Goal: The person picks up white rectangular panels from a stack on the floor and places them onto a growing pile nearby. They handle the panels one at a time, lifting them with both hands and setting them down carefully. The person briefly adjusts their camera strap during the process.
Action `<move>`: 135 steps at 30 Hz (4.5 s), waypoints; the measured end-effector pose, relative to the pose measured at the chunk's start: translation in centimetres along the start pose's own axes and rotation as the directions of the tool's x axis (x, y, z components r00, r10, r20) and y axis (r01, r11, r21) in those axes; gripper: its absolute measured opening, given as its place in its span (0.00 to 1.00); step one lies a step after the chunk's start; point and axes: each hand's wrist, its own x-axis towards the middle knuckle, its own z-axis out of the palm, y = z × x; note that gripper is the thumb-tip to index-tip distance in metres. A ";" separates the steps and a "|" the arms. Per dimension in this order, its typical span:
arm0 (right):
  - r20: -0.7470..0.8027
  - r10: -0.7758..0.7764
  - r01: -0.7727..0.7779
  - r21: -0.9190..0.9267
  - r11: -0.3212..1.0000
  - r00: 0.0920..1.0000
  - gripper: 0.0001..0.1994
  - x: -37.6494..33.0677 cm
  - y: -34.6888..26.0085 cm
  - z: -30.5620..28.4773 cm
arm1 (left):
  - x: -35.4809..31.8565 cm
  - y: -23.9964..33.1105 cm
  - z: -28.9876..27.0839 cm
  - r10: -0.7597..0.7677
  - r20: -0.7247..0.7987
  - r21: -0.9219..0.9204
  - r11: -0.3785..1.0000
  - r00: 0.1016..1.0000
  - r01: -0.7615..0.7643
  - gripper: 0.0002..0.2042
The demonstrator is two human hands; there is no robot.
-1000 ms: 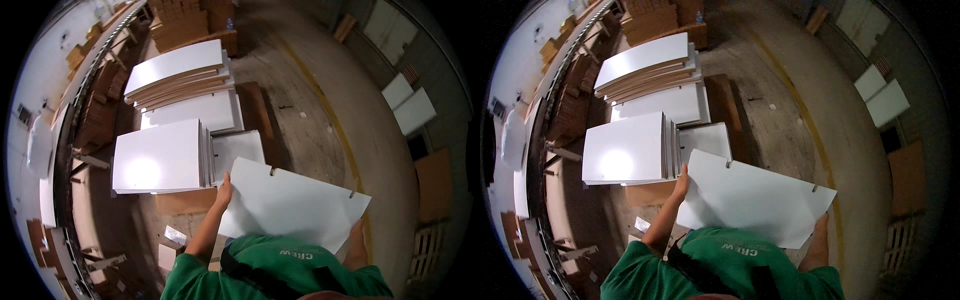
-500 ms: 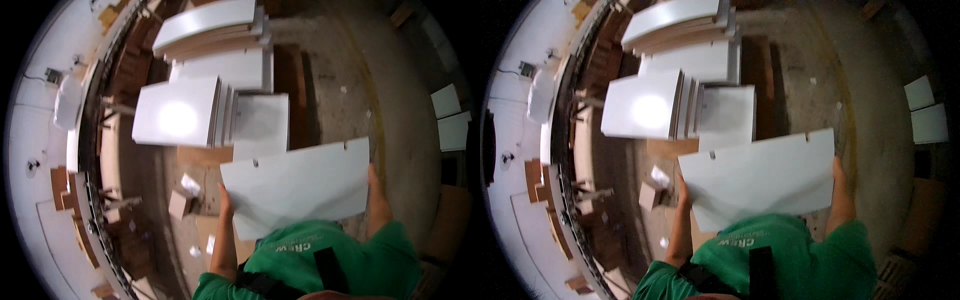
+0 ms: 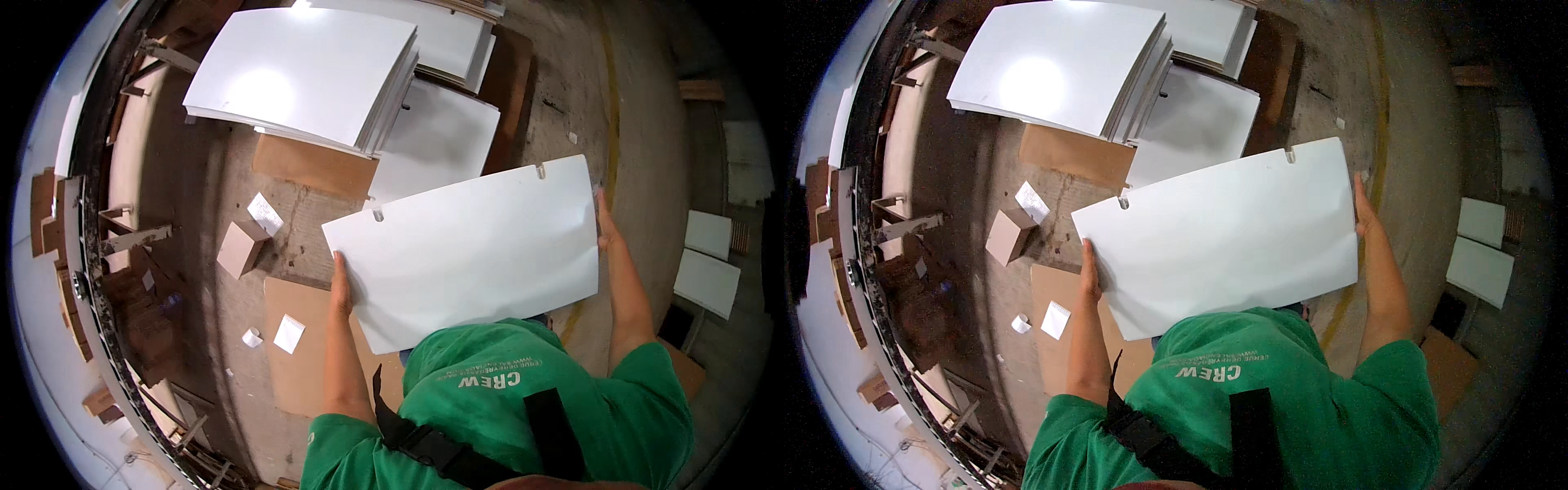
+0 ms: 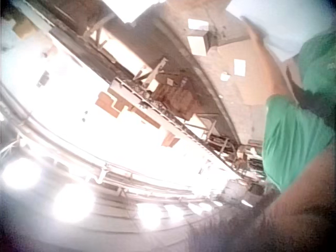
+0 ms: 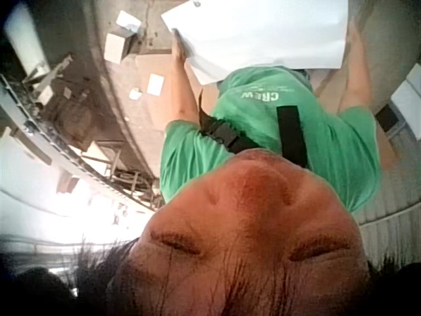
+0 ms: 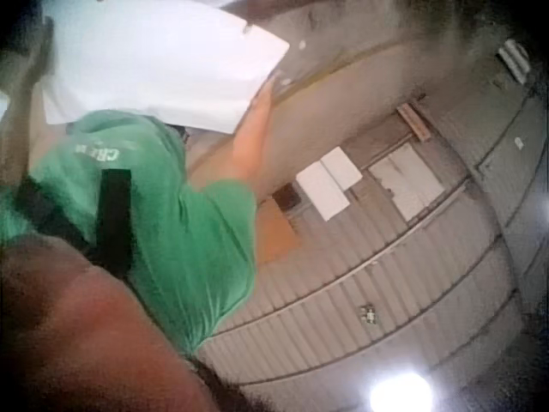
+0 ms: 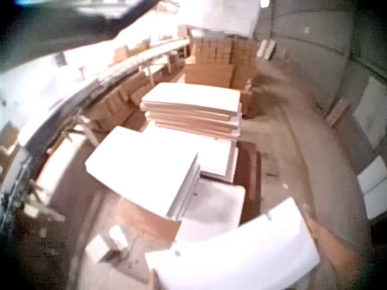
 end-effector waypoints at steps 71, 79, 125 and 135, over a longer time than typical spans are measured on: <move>0.091 0.471 0.272 -0.903 -0.332 0.877 0.38 30.0 -18.3 22.5 | -0.6 5.1 12.1 0.519 0.378 0.732 0.340 0.767 -0.591 0.40; 0.167 0.132 -0.025 -0.524 0.851 0.977 0.31 23.8 -18.5 14.5 | 0.0 2.6 15.5 0.729 0.220 0.857 0.172 0.648 -0.485 0.38; -0.386 -0.481 0.295 -0.449 0.843 0.787 0.16 -2.8 -27.6 -5.0 | -0.6 3.0 15.6 0.657 0.085 0.931 0.216 0.749 -0.295 0.30; -0.268 -0.865 0.771 -0.393 0.501 0.425 0.21 -12.9 -41.1 -12.0 | -0.6 2.5 15.9 0.639 0.121 0.936 0.181 0.760 -0.301 0.33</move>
